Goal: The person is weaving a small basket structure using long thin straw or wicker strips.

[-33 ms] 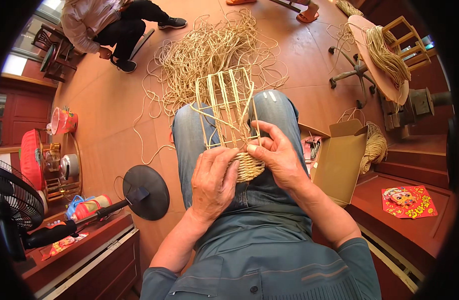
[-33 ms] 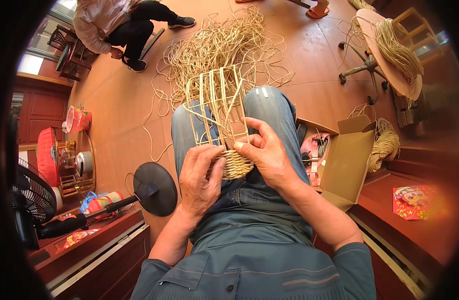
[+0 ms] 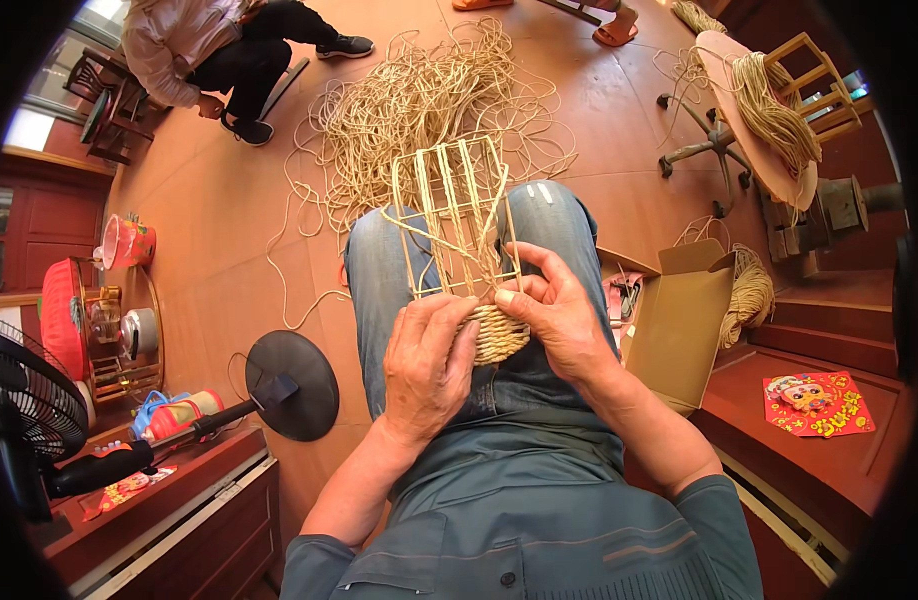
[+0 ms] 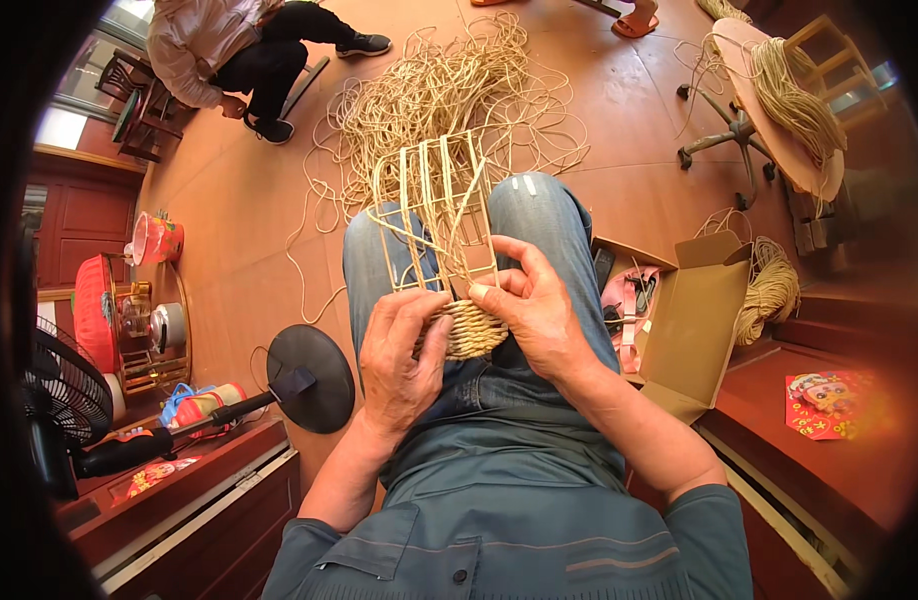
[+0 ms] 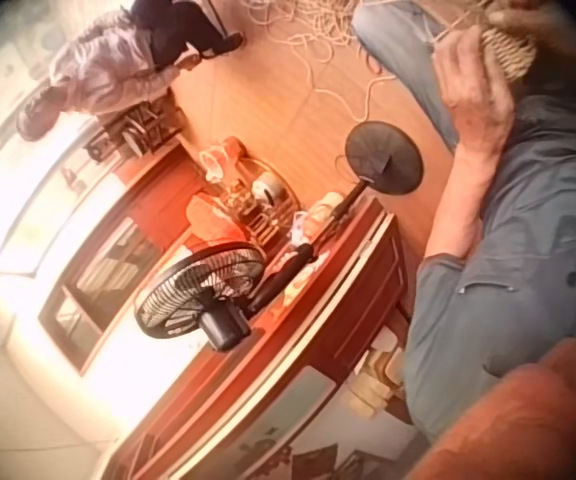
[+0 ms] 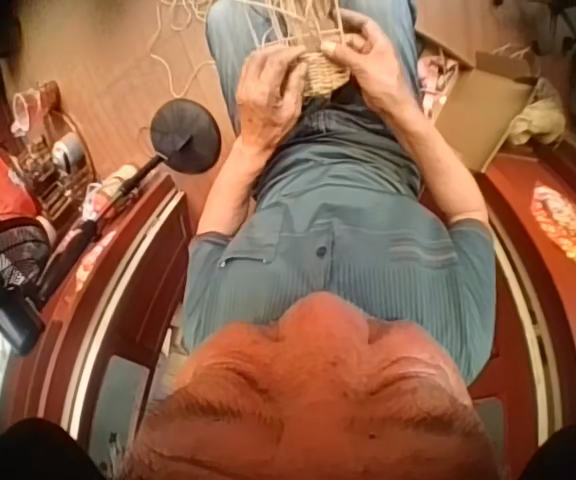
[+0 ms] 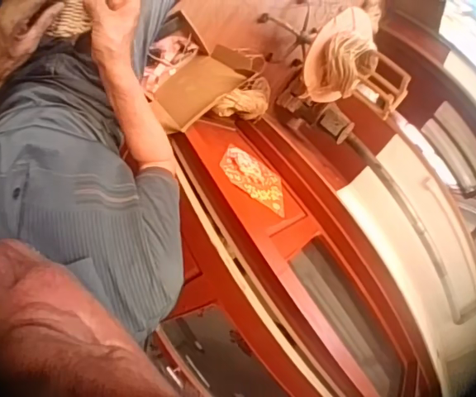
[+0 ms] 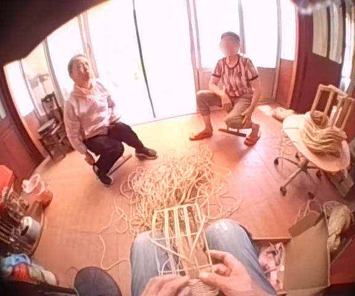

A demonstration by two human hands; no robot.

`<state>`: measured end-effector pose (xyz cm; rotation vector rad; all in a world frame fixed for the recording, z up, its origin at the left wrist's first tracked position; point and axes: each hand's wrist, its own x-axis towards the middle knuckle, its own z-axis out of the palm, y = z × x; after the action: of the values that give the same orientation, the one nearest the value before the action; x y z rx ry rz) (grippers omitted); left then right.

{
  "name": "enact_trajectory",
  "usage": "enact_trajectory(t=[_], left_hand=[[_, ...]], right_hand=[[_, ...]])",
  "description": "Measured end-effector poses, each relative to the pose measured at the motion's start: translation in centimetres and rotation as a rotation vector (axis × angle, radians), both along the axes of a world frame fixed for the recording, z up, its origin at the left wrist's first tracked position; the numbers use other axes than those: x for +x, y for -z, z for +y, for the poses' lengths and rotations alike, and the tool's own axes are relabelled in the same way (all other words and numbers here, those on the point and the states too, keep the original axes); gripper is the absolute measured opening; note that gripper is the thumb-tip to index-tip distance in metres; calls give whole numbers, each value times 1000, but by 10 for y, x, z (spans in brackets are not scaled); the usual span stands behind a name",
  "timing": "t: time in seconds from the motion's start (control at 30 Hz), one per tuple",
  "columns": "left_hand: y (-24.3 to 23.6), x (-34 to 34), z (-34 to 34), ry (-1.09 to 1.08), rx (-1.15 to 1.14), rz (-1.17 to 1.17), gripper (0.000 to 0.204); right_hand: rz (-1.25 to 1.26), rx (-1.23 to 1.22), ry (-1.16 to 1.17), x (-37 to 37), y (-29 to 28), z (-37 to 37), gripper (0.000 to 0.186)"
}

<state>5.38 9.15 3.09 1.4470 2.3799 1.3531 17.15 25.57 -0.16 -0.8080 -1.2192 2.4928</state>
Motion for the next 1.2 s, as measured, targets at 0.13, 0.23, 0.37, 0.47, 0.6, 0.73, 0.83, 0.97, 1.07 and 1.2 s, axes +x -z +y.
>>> enact_trajectory(t=[0.13,0.23,0.37,0.47,0.6,0.73,0.83,0.97,1.07,1.2], left_hand=[[1,3,0,-22,-5,0,29],[1,3,1,-14,1,21,26],[1,2,3,-3,-21,36,25],[-2,0,5,-10,-20,42,23],[-1,-4,7,-8,-21,43,23],[-2,-3,5,0,-42,66,25],[5,6,5,-11,-36,105,31],[8,13,11,-5,-27,221,32],[10,16,15,7,-38,275,31],[10,16,29,38,-69,230,23]], right_hand=[[-11,-46,88,4,-5,-7,53],[39,-215,137,5,-9,-6,43],[111,-321,116,-2,-9,-5,46],[28,-162,80,-4,-3,-6,55],[-32,-2,169,-9,-4,-7,54],[-196,503,141,-3,3,-8,29],[-241,871,185,0,-11,-9,17],[-242,956,119,8,-17,-1,7],[-255,1108,100,11,-14,-2,7],[-216,478,16,24,-7,15,22]])
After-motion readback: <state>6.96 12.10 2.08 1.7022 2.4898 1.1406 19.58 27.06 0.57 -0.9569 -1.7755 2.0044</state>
